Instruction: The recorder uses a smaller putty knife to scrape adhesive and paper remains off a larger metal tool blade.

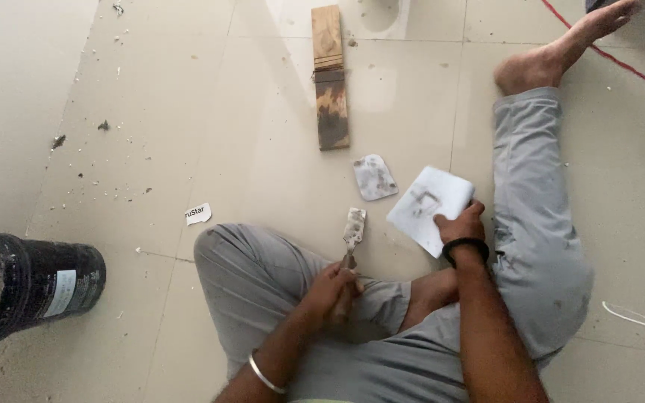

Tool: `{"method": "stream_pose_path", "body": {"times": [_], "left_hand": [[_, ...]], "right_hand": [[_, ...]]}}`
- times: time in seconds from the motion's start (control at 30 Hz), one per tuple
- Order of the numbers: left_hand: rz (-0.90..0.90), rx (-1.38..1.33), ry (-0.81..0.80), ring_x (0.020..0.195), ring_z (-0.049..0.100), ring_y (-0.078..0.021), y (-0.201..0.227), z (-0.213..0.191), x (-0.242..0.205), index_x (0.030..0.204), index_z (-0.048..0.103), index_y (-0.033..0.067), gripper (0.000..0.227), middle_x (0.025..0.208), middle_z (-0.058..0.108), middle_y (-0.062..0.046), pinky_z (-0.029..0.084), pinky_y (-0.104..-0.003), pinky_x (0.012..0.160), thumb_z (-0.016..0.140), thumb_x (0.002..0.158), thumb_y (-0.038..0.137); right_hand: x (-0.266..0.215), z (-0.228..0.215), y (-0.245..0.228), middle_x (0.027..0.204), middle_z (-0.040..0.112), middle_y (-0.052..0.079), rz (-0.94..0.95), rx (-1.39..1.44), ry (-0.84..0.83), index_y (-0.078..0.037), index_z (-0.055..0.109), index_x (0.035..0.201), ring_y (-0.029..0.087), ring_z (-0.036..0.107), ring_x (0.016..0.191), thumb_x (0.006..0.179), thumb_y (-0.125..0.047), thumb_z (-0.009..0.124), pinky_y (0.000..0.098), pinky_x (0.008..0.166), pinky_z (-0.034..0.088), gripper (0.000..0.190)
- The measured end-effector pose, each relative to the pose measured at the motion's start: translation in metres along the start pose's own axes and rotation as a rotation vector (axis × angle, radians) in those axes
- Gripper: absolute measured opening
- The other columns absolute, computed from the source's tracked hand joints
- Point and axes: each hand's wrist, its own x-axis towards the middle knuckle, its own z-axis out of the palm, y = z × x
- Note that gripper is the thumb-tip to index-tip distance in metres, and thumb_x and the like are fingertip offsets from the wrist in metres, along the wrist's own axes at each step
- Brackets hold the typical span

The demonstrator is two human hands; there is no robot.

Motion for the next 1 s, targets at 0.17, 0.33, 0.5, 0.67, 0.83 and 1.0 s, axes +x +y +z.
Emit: {"method": "stream_pose_path", "body": {"times": [0.17, 0.33, 0.5, 0.67, 0.83, 1.0], "left_hand": [[0.07, 0.253, 0.113, 0.073, 0.064, -0.0218, 0.015, 0.013, -0.017, 0.137, 0.052, 0.0055, 0.046, 0.1, 0.07, -0.013, 0.057, -0.038, 0.064, 0.059, 0.097, 0.026], [0.248, 0.707, 0.236, 0.12, 0.062, -0.0319, -0.004, 0.0, -0.017, 0.157, 0.026, 0.0017, 0.082, 0.144, 0.05, -0.021, 0.052, -0.044, 0.102, 0.071, 0.094, 0.027], [0.237, 0.905, 0.283, 0.145, 0.041, -0.0331, 0.009, -0.006, -0.038, 0.159, 0.025, 0.009, 0.083, 0.158, 0.04, -0.016, 0.036, -0.044, 0.117, 0.069, 0.091, 0.029], [0.164, 1.016, 0.337, 0.141, 0.047, -0.0335, 0.028, -0.009, -0.065, 0.157, 0.029, 0.0134, 0.077, 0.158, 0.041, -0.013, 0.04, -0.045, 0.114, 0.067, 0.093, 0.033], [0.146, 1.211, 0.28, 0.128, 0.059, -0.0371, 0.057, 0.0, -0.081, 0.154, 0.032, 0.0124, 0.074, 0.155, 0.043, -0.013, 0.051, -0.048, 0.102, 0.066, 0.091, 0.033], [0.058, 1.3, 0.34, 0.117, 0.066, -0.033, 0.081, 0.01, -0.087, 0.152, 0.036, 0.0087, 0.066, 0.138, 0.057, -0.017, 0.056, -0.046, 0.098, 0.061, 0.097, 0.037]], "right_hand": [[-0.002, -0.041, -0.004, 0.107, 0.068, 0.022, -0.269, 0.17, 0.116, 0.006, 0.062, 0.118, 0.037, 0.067, 0.097, 0.091, -0.03, 0.075, 0.0488, 0.085, 0.054, 0.047], [-0.047, -0.077, -0.057, 0.11, 0.065, 0.021, -0.899, -0.043, 0.807, 0.002, 0.061, 0.118, 0.036, 0.065, 0.103, 0.103, -0.016, 0.062, 0.0495, 0.092, 0.051, 0.023], [-0.004, -0.042, -0.05, 0.099, 0.071, 0.02, -0.775, -0.78, 0.116, -0.01, 0.07, 0.106, 0.039, 0.068, 0.1, 0.084, -0.025, 0.068, 0.0538, 0.088, 0.052, 0.027], [-0.017, -0.039, -0.028, 0.109, 0.07, 0.023, -0.638, -0.138, 0.229, -0.006, 0.066, 0.125, 0.04, 0.068, 0.102, 0.094, -0.017, 0.069, 0.0501, 0.093, 0.053, 0.033], [-0.02, -0.054, -0.006, 0.124, 0.067, 0.01, -0.409, 1.182, -0.266, 0.001, 0.061, 0.137, 0.026, 0.061, 0.115, 0.091, -0.003, 0.071, 0.037, 0.102, 0.049, 0.048], [-0.021, -0.053, 0.012, 0.125, 0.066, 0.012, -0.173, 1.433, -0.495, 0.003, 0.052, 0.142, 0.027, 0.063, 0.118, 0.09, -0.008, 0.069, 0.0445, 0.106, 0.052, 0.056]]}}
